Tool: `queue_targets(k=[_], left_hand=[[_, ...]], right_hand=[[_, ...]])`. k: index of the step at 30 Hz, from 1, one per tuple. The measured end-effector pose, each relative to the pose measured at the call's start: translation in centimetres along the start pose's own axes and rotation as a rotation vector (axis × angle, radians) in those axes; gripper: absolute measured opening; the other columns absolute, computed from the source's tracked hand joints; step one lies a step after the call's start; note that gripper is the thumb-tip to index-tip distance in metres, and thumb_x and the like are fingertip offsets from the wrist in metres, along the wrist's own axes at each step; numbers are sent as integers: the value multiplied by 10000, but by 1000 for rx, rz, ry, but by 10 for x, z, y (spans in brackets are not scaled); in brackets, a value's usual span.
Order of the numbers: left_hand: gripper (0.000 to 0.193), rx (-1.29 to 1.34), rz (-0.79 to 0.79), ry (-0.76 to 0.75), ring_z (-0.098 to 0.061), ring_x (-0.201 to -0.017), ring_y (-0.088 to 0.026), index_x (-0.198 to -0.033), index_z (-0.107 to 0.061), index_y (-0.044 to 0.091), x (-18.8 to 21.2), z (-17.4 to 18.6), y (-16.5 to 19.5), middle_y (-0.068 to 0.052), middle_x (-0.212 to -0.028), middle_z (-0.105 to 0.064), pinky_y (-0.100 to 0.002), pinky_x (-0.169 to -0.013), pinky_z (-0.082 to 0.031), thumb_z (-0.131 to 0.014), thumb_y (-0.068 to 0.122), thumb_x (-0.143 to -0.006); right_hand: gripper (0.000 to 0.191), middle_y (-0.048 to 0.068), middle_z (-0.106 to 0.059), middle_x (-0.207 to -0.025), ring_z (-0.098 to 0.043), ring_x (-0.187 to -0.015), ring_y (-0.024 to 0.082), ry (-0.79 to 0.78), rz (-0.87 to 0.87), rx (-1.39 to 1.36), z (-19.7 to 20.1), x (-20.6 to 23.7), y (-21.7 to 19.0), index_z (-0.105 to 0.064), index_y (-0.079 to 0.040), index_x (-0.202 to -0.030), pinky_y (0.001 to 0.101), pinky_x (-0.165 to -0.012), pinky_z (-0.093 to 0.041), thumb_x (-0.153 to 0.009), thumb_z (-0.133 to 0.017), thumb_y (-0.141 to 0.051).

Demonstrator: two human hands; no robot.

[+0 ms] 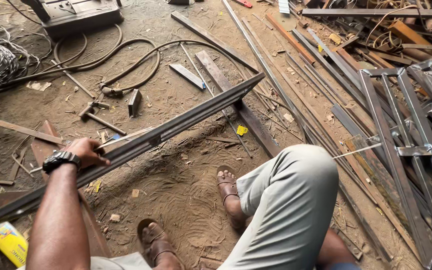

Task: The person sits on the ground and welds a rectangular metal frame using a handheld welding torch. They reposition the frame and continue welding along the joints and crossbars.

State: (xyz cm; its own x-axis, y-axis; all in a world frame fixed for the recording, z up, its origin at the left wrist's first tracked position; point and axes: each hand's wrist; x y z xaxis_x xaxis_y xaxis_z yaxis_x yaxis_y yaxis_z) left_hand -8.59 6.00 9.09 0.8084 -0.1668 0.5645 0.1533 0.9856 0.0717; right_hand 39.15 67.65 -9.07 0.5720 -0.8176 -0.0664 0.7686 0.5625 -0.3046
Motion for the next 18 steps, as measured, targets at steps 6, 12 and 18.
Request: queue_targets(k=[6,12,18], left_hand=[[388,72,110,334,-702,-1018,-250,-1213,-762,265,20,-6,-5,-61,-1221,-731,-434,-839,-609,-762,489,-896],[390,80,204,279,-704,-952,-238,-1201,-736,127,20,14,-2,-129,-1131,-742,-420,-807,-584,-720,432,-959],[345,-3,245,276,-723,-982,-221,-1204,-721,69,26,29,22,-159,-1187,-738,-356,-807,-590,-557,333,-1055]], right_hand=[[427,233,-598,-1054,-610,-953,421,191,155,-16,4,-13,-21,-639,-67,-1044,530,-746,-505,-954,-762,-465],[433,257,-568,-1059,-592,-960,449,462,378,80,92,-60,-32,-615,-48,-1030,546,-731,-494,-973,-766,-449],[479,253,-659,-1107,-670,-1013,401,501,446,-13,209,-98,-73,-618,-5,-1302,516,-817,-545,-999,-820,-316]])
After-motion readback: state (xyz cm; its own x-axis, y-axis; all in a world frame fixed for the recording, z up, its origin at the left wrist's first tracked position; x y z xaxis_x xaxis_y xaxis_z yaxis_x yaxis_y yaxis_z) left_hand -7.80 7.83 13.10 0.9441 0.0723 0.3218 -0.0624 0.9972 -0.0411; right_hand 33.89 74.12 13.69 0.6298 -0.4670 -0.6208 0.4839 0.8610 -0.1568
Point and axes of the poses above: each hand's wrist, its own x-axis away from the middle knuckle, its own z-axis out of the back of the hand, y = z × x
